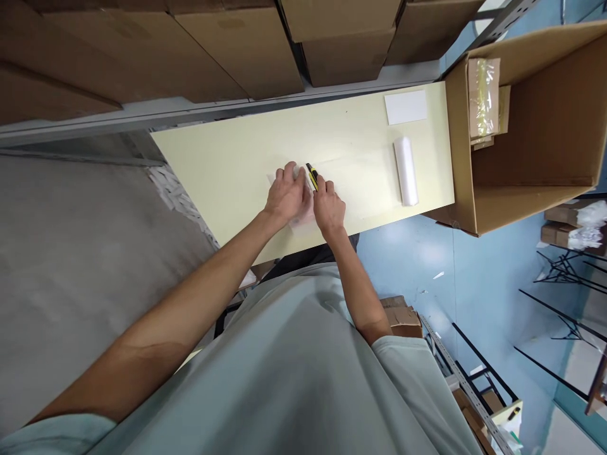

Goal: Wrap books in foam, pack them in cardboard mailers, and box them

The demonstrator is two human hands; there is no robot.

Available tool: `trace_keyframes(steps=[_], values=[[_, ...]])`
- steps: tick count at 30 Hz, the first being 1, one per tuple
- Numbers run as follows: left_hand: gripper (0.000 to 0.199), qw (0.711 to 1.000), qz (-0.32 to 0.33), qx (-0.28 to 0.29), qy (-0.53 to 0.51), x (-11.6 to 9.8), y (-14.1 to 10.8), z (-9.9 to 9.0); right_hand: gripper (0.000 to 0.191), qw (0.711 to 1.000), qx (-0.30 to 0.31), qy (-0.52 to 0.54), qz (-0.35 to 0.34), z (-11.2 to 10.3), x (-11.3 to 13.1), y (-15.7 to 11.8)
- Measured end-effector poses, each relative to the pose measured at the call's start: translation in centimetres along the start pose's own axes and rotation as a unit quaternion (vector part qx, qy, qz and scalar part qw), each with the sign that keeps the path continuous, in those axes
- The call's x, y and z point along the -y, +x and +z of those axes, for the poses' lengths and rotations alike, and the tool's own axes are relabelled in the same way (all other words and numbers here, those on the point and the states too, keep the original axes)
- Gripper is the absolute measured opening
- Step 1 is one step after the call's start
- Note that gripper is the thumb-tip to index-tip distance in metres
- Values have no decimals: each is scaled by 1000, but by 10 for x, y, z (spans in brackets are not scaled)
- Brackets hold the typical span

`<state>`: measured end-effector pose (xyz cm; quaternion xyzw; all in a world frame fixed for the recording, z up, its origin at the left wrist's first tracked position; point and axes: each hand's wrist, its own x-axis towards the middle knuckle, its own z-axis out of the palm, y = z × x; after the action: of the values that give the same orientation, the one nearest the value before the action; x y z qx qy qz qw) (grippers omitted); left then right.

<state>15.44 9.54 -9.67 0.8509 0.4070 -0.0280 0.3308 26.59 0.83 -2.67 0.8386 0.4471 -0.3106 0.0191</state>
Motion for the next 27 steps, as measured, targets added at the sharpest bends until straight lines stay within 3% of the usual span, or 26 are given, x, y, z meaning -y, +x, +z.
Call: trace_keyframes(steps=[8, 22, 27], values=[[70, 999, -26, -19, -32, 4, 4, 11, 55, 1000, 1, -13, 2, 15, -11, -17], [81, 998, -32, 1, -48, -5, 1, 4, 52, 995, 63, -62, 38, 48, -65, -119], [76, 997, -46, -10, -61, -9, 3, 9, 54, 991, 103, -71, 41, 47, -78, -143]])
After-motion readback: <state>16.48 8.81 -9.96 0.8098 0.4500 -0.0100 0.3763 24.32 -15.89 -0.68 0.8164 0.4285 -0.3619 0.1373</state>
